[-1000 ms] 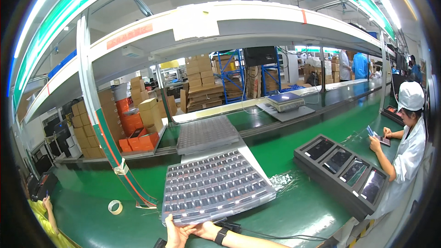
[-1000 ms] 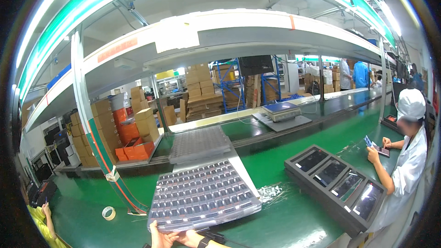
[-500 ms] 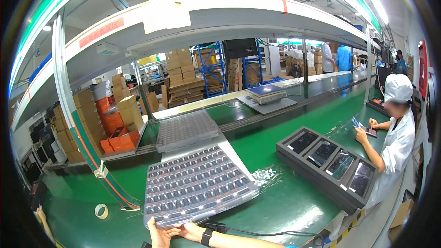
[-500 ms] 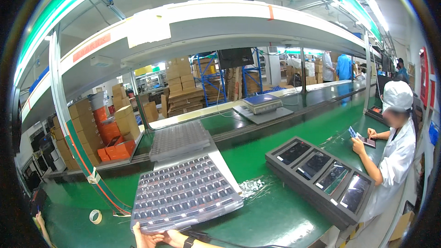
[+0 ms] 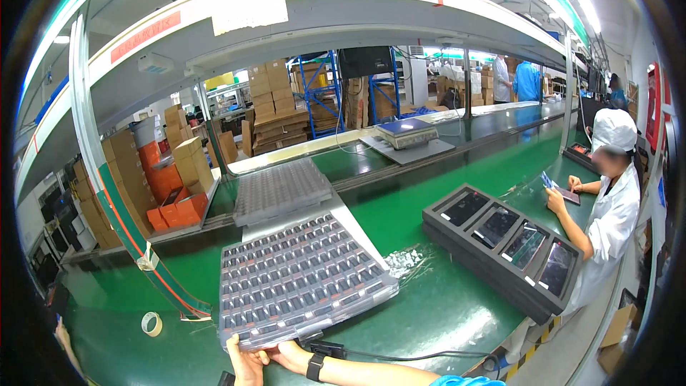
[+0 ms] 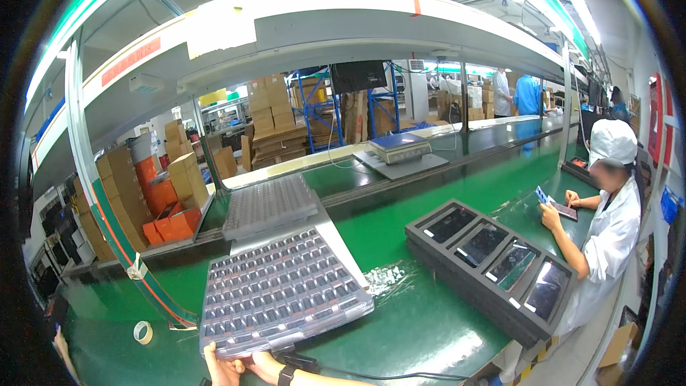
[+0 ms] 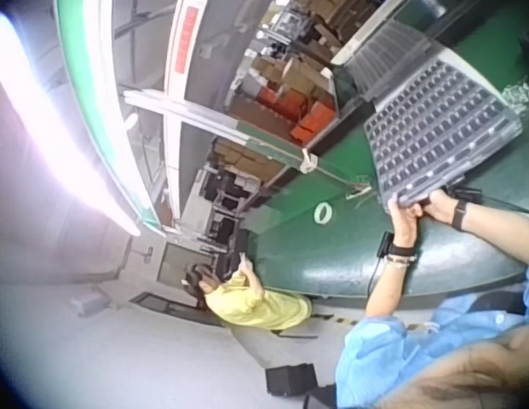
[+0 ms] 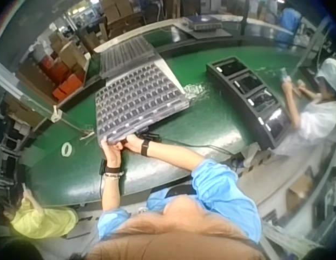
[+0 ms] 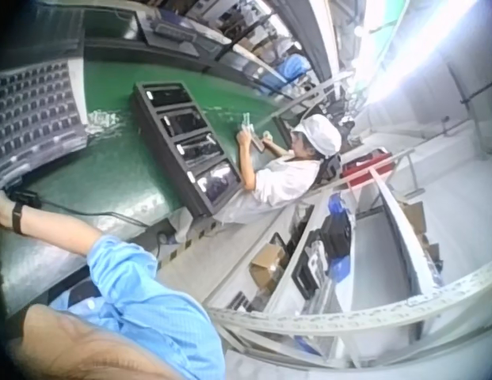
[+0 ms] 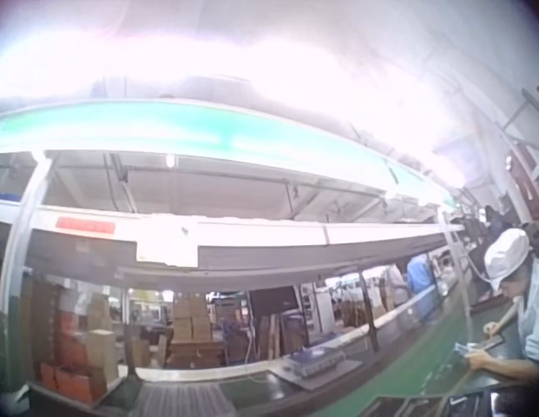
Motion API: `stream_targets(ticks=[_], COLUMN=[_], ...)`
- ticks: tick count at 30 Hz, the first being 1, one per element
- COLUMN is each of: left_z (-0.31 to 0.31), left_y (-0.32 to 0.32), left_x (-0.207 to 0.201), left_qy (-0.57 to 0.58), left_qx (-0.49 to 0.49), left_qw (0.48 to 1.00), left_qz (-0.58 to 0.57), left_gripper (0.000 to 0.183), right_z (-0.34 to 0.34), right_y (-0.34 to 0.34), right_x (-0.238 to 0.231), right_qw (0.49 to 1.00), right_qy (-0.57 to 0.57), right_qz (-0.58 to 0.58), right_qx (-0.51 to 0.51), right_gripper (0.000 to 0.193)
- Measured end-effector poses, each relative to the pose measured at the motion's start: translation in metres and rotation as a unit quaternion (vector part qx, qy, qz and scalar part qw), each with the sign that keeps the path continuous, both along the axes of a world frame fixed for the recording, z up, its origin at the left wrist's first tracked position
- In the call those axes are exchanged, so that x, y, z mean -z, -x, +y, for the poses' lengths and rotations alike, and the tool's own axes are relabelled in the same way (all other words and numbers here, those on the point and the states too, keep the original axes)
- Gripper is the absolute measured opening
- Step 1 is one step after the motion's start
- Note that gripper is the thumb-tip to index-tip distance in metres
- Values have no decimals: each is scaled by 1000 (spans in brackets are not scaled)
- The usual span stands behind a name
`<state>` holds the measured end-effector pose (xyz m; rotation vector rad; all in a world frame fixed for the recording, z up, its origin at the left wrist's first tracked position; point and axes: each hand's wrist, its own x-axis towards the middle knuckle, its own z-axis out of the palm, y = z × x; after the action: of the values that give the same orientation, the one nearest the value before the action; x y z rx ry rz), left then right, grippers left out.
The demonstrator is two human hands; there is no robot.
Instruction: Assembling and checking electronics components on a factory assembly line.
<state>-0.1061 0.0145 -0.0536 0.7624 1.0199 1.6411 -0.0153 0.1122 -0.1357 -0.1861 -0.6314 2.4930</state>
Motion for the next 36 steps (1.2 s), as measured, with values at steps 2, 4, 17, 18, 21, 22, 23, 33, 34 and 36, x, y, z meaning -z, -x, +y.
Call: stream_targets(ticks=[2,4,17,18,21,22,23,33,34,36], left_z=[-7,3,0,-1,-1,-1,-1,-6,-6,-7], left_y=[1,9,-15,-13,-12,-13,-13,-20,-19,-18], left_x=[2,21,-9,-9,-13,-14,-14,-21,-20,-19], left_qy=[-72,-22,13,13,4,-2,3,15,16,7], left_qx=[15,-65,-76,-70,-82,-85,-92,-104,-104,-81], left_qw=[990,996,995,994,994,994,994,992,993,995], left_qz=[-118,-56,-71,-78,-66,-65,-60,-62,-63,-56], left_gripper=[33,56,46,43,42,42,41,41,41,40], right_z=[-4,-4,-4,-7,2,4,3,4,3,6], right_y=[-3,-9,-25,-24,-22,-23,-25,-42,-43,-46], right_x=[-14,-21,-26,-27,-17,-15,-19,-52,-52,-47], right_qw=[1000,998,977,974,979,980,980,955,947,946], right_qy=[-5,33,108,115,117,122,125,287,312,314], right_qz=[-7,-35,0,-8,17,28,22,27,59,77], right_qx=[2,49,184,197,166,154,155,66,41,19], right_gripper=[31,30,17,17,18,18,19,25,26,26])
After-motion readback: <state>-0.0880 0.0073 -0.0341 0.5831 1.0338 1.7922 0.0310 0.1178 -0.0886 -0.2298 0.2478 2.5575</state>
